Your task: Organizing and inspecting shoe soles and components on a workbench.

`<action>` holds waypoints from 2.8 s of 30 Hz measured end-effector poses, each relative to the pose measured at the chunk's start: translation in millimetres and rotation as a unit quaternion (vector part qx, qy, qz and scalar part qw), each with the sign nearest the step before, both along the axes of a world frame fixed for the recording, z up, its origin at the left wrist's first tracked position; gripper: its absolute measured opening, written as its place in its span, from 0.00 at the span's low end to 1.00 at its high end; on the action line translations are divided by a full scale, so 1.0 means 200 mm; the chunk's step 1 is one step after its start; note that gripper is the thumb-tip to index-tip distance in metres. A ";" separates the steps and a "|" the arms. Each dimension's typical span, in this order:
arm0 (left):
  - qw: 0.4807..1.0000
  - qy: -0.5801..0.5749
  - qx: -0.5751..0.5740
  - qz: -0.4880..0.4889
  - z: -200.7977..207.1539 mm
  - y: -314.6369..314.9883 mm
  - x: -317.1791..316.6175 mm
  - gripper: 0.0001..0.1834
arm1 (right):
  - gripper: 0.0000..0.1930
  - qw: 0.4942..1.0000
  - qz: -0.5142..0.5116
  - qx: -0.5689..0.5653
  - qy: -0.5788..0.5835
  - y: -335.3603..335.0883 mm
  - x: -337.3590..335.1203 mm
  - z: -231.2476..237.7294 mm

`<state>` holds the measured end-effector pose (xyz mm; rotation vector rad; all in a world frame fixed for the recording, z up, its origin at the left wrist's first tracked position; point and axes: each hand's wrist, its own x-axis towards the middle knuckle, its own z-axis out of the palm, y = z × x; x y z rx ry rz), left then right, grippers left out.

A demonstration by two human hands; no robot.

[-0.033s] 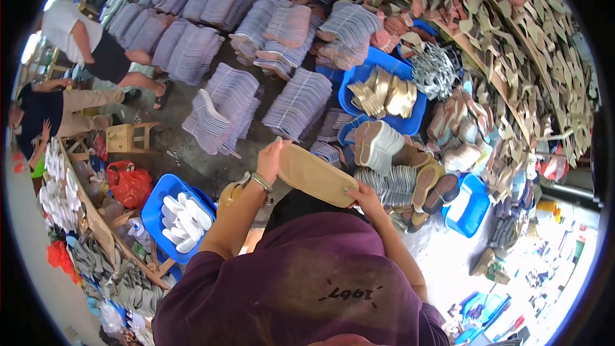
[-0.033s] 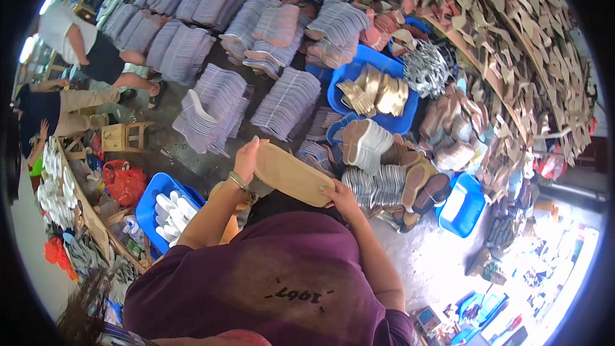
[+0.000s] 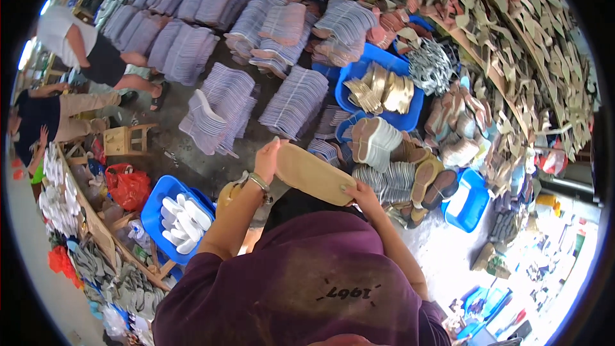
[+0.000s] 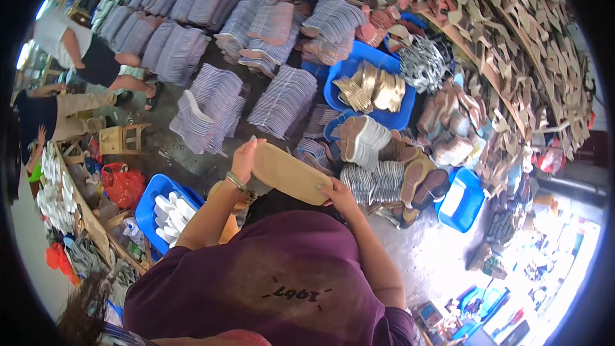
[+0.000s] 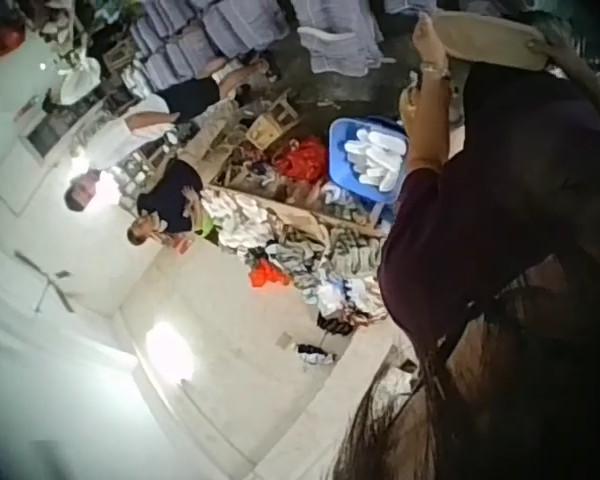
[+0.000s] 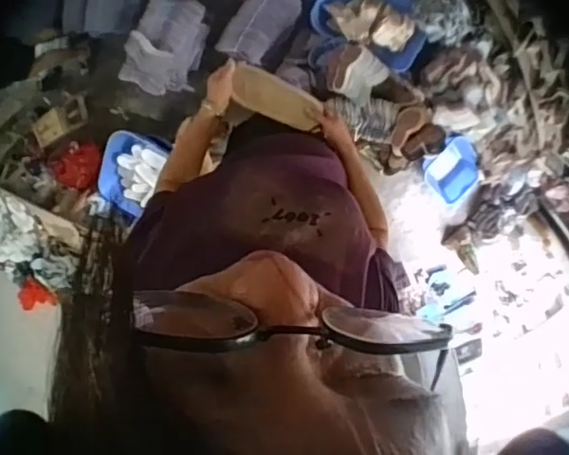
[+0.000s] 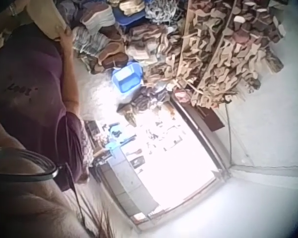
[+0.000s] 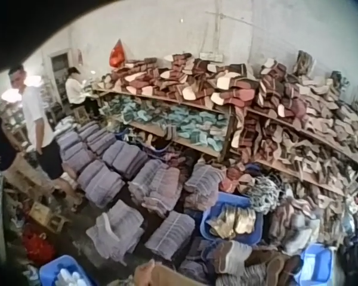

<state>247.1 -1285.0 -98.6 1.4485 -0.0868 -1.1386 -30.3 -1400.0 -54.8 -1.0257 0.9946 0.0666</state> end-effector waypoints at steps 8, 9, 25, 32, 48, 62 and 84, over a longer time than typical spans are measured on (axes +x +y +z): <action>0.999 -0.032 0.023 -0.028 -0.02 0.00 -0.01 0.16 | 0.18 0.999 -0.016 -0.020 0.043 0.05 -0.03 -0.05; 0.997 -0.058 0.025 -0.033 -0.02 -0.01 -0.01 0.14 | 0.18 0.999 -0.014 -0.027 0.042 0.05 -0.04 -0.06; 0.983 0.153 0.079 -0.062 -0.10 -0.09 -0.10 0.09 | 0.18 0.994 0.000 -0.098 0.058 0.04 -0.31 -0.11; 0.967 -0.152 -0.014 -0.202 0.18 -0.21 -0.34 0.11 | 0.20 0.977 -0.003 -0.214 0.013 -0.19 -0.58 -0.05; 0.994 -0.093 0.035 -0.040 0.43 0.13 -1.95 0.04 | 0.21 0.969 0.074 -0.226 -0.059 -0.12 -2.01 0.04; 0.954 -0.092 -0.012 -0.286 0.22 -0.08 -2.42 0.05 | 0.20 0.970 -0.048 -0.218 0.093 0.21 -2.59 0.06; 0.895 -0.262 -0.083 -0.352 0.39 -0.89 -4.39 0.17 | 0.19 0.950 -0.212 -0.229 -0.028 -0.41 -4.64 0.10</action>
